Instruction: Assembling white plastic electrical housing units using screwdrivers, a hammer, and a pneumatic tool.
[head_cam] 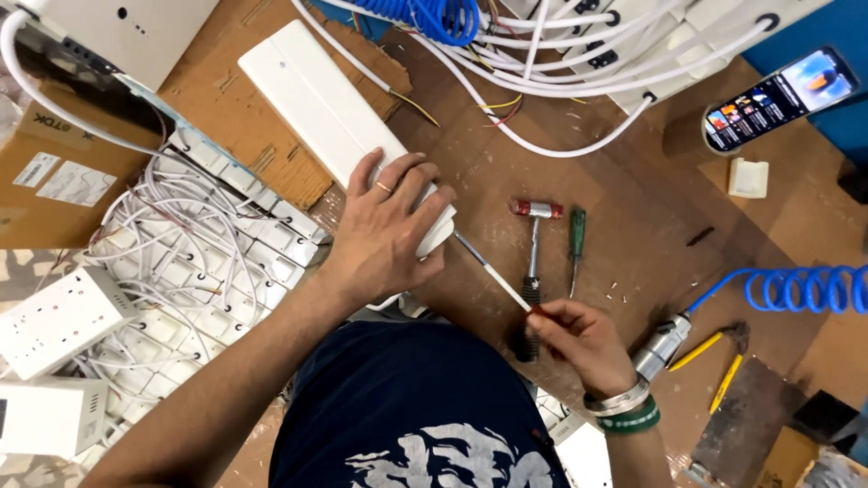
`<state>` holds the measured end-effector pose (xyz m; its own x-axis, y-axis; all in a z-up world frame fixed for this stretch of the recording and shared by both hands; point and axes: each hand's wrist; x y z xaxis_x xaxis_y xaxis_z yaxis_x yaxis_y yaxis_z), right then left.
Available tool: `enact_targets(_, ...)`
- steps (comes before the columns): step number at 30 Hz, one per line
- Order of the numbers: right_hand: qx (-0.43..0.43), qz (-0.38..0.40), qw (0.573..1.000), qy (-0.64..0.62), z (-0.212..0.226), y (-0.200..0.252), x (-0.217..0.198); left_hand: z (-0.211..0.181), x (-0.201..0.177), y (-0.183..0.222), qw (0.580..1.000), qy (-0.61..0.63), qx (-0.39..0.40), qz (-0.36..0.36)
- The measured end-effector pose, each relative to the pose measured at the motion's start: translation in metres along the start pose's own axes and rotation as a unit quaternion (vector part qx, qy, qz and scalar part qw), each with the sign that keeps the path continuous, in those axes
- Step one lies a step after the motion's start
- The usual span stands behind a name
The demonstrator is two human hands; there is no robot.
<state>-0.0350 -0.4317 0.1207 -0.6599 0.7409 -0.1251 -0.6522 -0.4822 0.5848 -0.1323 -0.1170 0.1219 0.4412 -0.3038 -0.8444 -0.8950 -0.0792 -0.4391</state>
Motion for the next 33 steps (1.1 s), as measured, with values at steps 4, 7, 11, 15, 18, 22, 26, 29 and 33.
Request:
enact_targets(4, 0.061, 0.074, 0.994, -0.046, -0.007, -0.009, -0.007, 0.0, -0.001, 0.0, 1.0, 0.004, -0.002, 0.006)
enact_targets(7, 0.067, 0.069, 0.995, -0.038, -0.008, -0.003, -0.007, 0.0, 0.0, 0.0, 1.0, 0.009, -0.002, 0.0)
enact_targets(11, 0.041, 0.033, 0.997, -0.049, -0.029, -0.011, -0.011, 0.0, -0.002, -0.001, 1.0, 0.019, -0.001, -0.004)
enact_targets(15, 0.077, 0.13, 0.978, -0.141, -0.038, -0.02, -0.007, 0.004, 0.01, 0.001, 0.999, 0.033, 0.014, -0.026)
enact_targets(18, 0.053, 0.065, 0.991, -0.103, -0.045, -0.021, -0.01, 0.006, 0.014, 0.003, 0.998, 0.039, 0.022, -0.045)
enact_targets(22, 0.013, 0.026, 0.998, -0.064, -0.035, -0.022, -0.005, 0.005, 0.013, 0.003, 0.998, 0.035, 0.021, -0.047)
enact_targets(26, 0.064, 0.013, 0.995, -0.069, -0.039, -0.027, -0.01, 0.005, 0.014, 0.004, 0.998, 0.038, 0.021, -0.048)
enact_targets(29, 0.062, 0.054, 0.993, -0.086, -0.033, -0.025, -0.01, 0.004, 0.01, 0.002, 0.998, 0.043, 0.017, -0.046)
enact_targets(33, 0.034, 0.026, 0.998, -0.054, -0.032, -0.023, -0.009, 0.004, 0.007, 0.001, 0.998, 0.037, 0.02, -0.052)
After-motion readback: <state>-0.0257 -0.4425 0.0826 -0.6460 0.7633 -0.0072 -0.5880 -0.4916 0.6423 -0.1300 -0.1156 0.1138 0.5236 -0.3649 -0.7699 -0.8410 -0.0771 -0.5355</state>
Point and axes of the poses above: each hand's wrist, its own y-axis away from the middle knuckle, its own x-axis out of the palm, z = x × y, and after that the axes turned 1 degree about x, right-handed
